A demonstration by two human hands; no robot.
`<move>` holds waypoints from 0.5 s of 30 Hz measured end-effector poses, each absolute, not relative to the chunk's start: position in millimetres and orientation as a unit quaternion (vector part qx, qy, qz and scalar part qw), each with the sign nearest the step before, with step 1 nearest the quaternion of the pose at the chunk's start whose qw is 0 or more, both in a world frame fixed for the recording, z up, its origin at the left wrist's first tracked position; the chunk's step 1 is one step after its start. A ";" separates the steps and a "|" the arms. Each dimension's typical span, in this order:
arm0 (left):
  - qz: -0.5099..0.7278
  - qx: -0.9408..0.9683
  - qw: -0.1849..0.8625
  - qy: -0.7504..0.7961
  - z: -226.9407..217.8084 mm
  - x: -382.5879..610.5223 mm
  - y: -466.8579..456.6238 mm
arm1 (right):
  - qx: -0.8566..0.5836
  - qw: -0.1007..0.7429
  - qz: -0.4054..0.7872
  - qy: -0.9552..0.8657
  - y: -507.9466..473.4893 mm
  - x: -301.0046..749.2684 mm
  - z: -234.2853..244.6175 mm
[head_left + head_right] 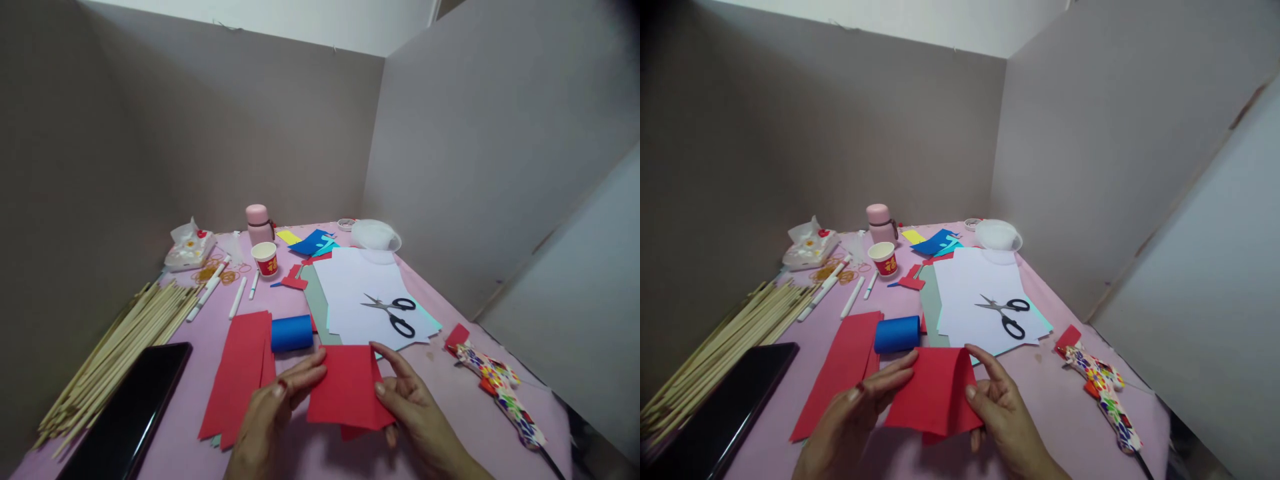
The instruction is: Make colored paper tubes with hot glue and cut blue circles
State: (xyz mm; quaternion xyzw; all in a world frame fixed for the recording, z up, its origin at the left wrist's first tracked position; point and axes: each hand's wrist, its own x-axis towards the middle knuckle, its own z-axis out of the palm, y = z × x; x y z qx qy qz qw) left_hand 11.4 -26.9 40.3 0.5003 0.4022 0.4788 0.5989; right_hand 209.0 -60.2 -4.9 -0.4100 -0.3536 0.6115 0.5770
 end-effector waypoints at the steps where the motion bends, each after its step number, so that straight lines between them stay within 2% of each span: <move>1: 0.470 0.474 0.623 0.407 41.3 13.0 -26.1 | -0.409 0.581 0.608 -0.355 -60.0 209.4 -5.1; 8: 0.475 0.348 0.677 0.442 30.1 24.3 -24.4 | -0.396 0.600 0.580 -0.384 -58.1 209.5 -14.4; 11: 0.479 0.287 0.695 0.453 26.4 26.7 -27.0 | -0.395 0.581 0.593 -0.392 -58.7 209.3 -13.3; 15: 0.414 0.224 0.762 0.444 31.7 26.2 -27.8 | -0.398 0.544 0.610 -0.416 -61.3 213.7 -4.6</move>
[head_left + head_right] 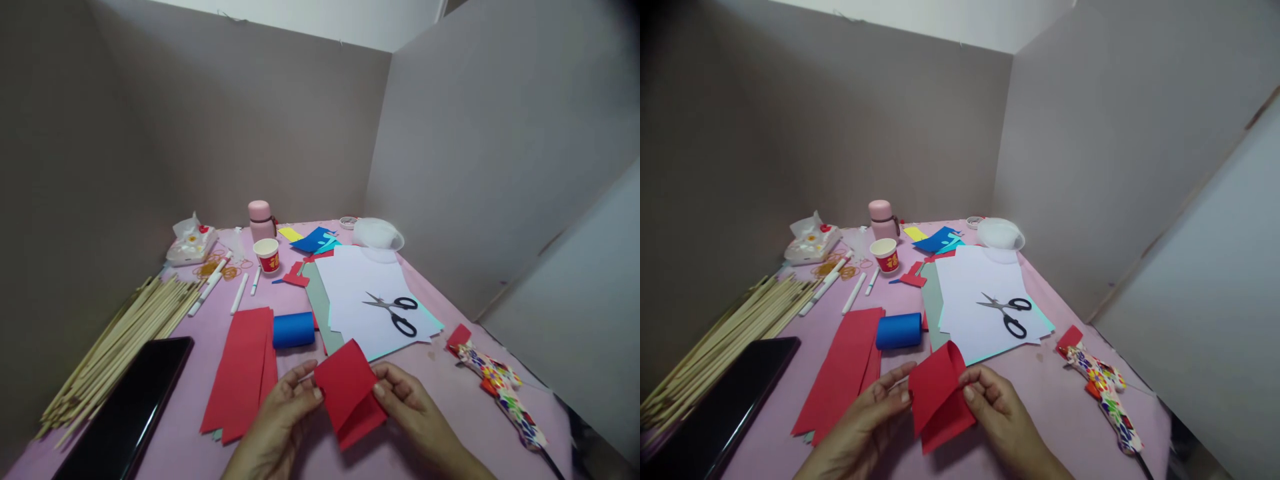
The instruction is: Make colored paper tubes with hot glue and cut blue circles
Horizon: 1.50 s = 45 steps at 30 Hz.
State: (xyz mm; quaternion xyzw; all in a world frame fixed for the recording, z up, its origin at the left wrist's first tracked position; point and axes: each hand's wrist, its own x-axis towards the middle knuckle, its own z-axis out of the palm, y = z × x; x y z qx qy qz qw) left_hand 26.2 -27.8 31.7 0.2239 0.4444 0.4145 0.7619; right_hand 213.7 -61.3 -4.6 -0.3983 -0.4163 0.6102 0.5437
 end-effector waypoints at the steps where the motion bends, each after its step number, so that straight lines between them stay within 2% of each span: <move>1: 0.403 0.216 0.772 0.442 33.2 25.4 -27.4 | -0.396 0.532 0.618 -0.421 -62.3 215.5 -2.3; 6: 0.438 0.209 0.746 0.457 33.5 21.1 -24.0 | -0.358 0.498 0.662 -0.431 -64.3 218.1 1.5; 12: 0.477 0.246 0.709 0.458 32.1 22.6 -24.0 | -0.449 0.526 0.438 -0.574 -58.9 214.7 -7.4; 17: 0.421 0.277 0.737 0.451 35.8 24.9 -27.9 | -0.454 0.468 0.371 -0.662 -57.7 216.7 -7.3; 23: 0.492 0.280 0.677 0.471 32.5 26.2 -25.2 | -0.432 0.444 0.379 -0.687 -59.3 213.5 -6.5; 29: 0.543 0.315 0.588 0.510 27.4 29.7 -22.7 | -0.436 0.483 0.415 -0.636 -61.5 206.8 -10.7; 36: 0.529 0.384 0.555 0.515 21.8 31.6 -26.7 | -0.526 0.486 0.508 -0.478 -67.1 199.6 -16.5; 45: 0.534 0.383 0.551 0.515 21.1 33.1 -30.5 | -0.557 0.496 0.499 -0.441 -69.2 193.8 -17.0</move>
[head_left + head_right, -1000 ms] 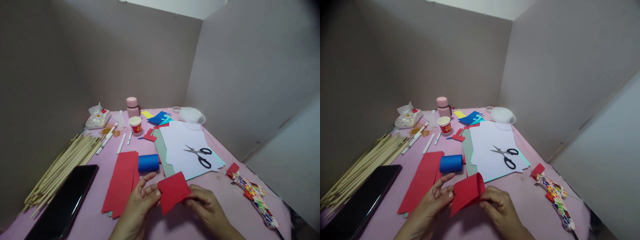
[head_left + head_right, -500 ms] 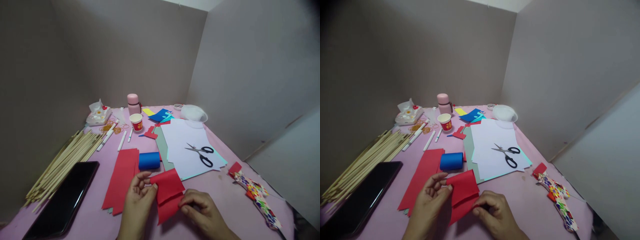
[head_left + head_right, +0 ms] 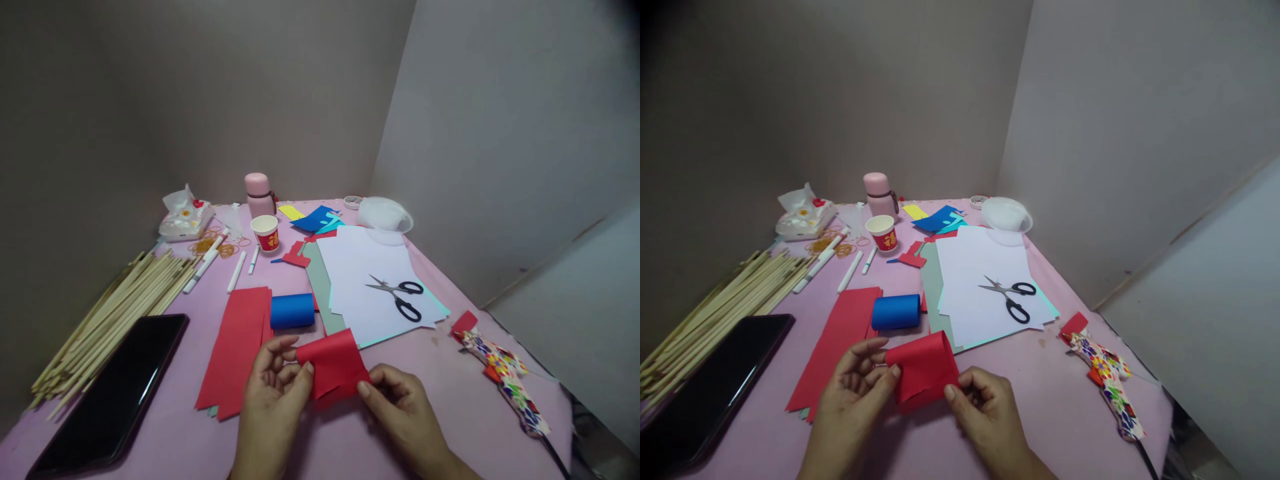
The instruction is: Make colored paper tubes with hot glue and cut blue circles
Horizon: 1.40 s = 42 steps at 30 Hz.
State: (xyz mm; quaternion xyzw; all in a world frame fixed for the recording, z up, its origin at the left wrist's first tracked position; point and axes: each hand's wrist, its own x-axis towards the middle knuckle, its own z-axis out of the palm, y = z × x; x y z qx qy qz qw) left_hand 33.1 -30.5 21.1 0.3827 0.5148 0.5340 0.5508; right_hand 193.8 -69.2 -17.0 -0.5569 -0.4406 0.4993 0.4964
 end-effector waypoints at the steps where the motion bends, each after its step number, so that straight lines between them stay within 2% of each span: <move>1: 0.537 0.382 0.549 0.514 19.9 33.2 -30.7 | -0.557 0.499 0.497 -0.440 -69.5 193.2 -17.5; 42: 0.532 0.345 0.555 0.538 20.9 36.2 -26.7 | -0.582 0.492 0.498 -0.414 -63.7 190.7 -14.6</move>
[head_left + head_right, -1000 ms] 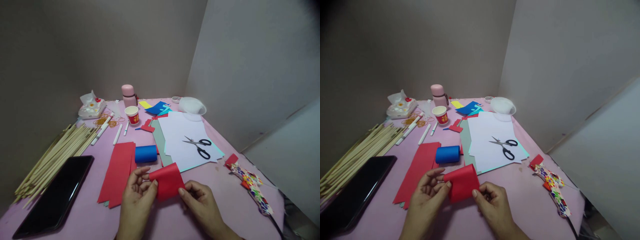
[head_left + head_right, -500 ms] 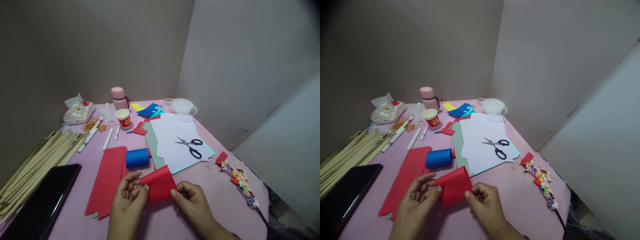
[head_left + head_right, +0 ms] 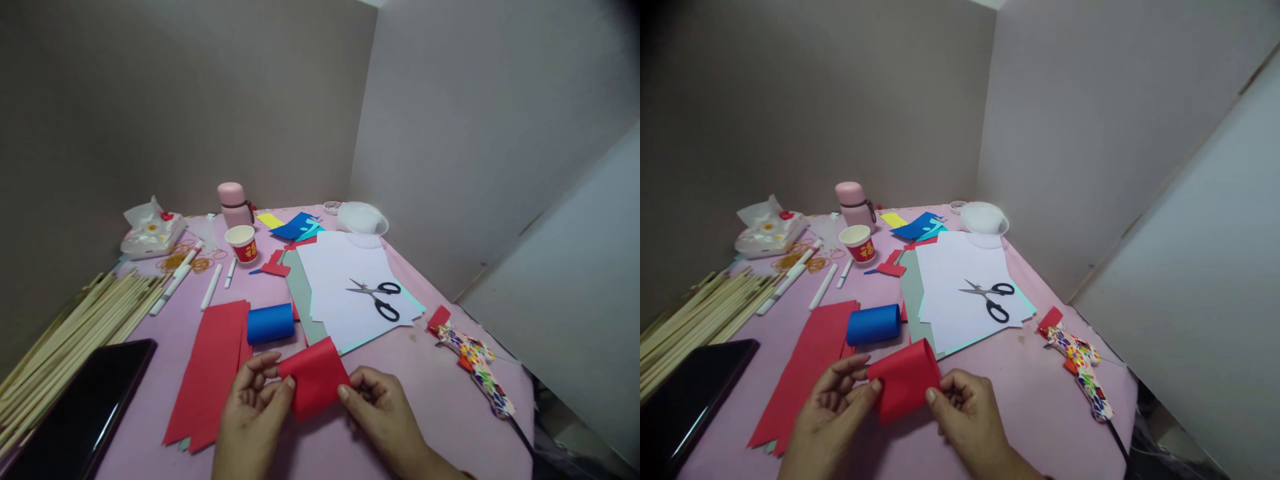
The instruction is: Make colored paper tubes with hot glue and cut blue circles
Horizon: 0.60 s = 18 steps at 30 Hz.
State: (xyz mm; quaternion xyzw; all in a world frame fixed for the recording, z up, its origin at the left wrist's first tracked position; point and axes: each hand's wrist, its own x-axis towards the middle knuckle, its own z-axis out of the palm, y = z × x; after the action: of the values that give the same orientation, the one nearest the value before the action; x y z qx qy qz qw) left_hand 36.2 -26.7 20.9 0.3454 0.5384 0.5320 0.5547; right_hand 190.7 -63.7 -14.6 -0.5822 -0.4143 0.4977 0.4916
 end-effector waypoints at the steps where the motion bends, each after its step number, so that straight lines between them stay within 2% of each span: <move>1: 0.532 0.343 0.558 0.537 20.7 35.9 -26.3 | -0.580 0.495 0.498 -0.413 -63.0 190.2 -14.9; 18: 0.522 0.349 0.568 0.532 23.9 39.2 -27.6 | -0.575 0.503 0.502 -0.404 -61.3 191.8 -14.5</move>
State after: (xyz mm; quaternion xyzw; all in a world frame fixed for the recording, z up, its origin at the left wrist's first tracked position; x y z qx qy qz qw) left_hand 39.2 -27.6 23.9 0.3488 0.5323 0.5216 0.5682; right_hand 191.8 -61.3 -14.5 -0.5755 -0.4043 0.5021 0.5033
